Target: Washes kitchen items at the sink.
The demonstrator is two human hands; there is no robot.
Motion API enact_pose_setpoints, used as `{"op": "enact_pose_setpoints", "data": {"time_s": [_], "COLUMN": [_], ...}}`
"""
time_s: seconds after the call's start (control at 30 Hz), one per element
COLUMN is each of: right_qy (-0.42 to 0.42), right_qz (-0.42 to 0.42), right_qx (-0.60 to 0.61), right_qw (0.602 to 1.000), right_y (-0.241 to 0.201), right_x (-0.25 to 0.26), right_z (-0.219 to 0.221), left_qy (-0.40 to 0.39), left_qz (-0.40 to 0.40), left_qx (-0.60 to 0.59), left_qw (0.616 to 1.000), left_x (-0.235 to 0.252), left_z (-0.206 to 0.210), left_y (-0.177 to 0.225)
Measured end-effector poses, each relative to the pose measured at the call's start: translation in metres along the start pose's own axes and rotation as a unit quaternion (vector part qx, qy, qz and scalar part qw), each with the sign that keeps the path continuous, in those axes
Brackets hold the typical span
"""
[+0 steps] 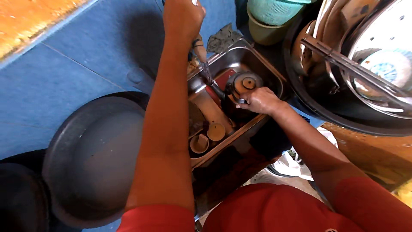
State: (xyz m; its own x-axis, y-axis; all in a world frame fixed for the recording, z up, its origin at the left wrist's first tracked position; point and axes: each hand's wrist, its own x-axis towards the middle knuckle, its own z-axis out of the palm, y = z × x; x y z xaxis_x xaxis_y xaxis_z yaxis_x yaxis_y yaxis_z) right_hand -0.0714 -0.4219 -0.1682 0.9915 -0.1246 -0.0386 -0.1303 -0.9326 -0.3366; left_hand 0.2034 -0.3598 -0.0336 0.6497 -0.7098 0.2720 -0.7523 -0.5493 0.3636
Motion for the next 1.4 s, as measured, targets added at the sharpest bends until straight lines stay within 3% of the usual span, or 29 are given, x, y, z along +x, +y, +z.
{"op": "enact_pose_setpoints", "data": {"time_s": [1.0, 1.17, 1.4], "right_qy": [0.013, 0.003, 0.017], "right_qz": [-0.017, -0.01, -0.02], "right_qx": [-0.003, 0.001, 0.006], "right_qw": [1.0, 1.0, 1.0], "right_y": [0.002, 0.002, 0.003], "right_x": [-0.002, -0.001, -0.001], "right_z": [0.004, 0.004, 0.006], "left_qy": [0.003, 0.0, -0.006], "left_qz": [-0.012, -0.026, -0.029], "left_qx": [0.027, -0.017, 0.022], "left_qw": [1.0, 0.999, 0.999], "left_x": [0.001, -0.012, 0.002], "left_z": [-0.001, -0.004, 0.0], "left_y": [0.003, 0.007, 0.003]}}
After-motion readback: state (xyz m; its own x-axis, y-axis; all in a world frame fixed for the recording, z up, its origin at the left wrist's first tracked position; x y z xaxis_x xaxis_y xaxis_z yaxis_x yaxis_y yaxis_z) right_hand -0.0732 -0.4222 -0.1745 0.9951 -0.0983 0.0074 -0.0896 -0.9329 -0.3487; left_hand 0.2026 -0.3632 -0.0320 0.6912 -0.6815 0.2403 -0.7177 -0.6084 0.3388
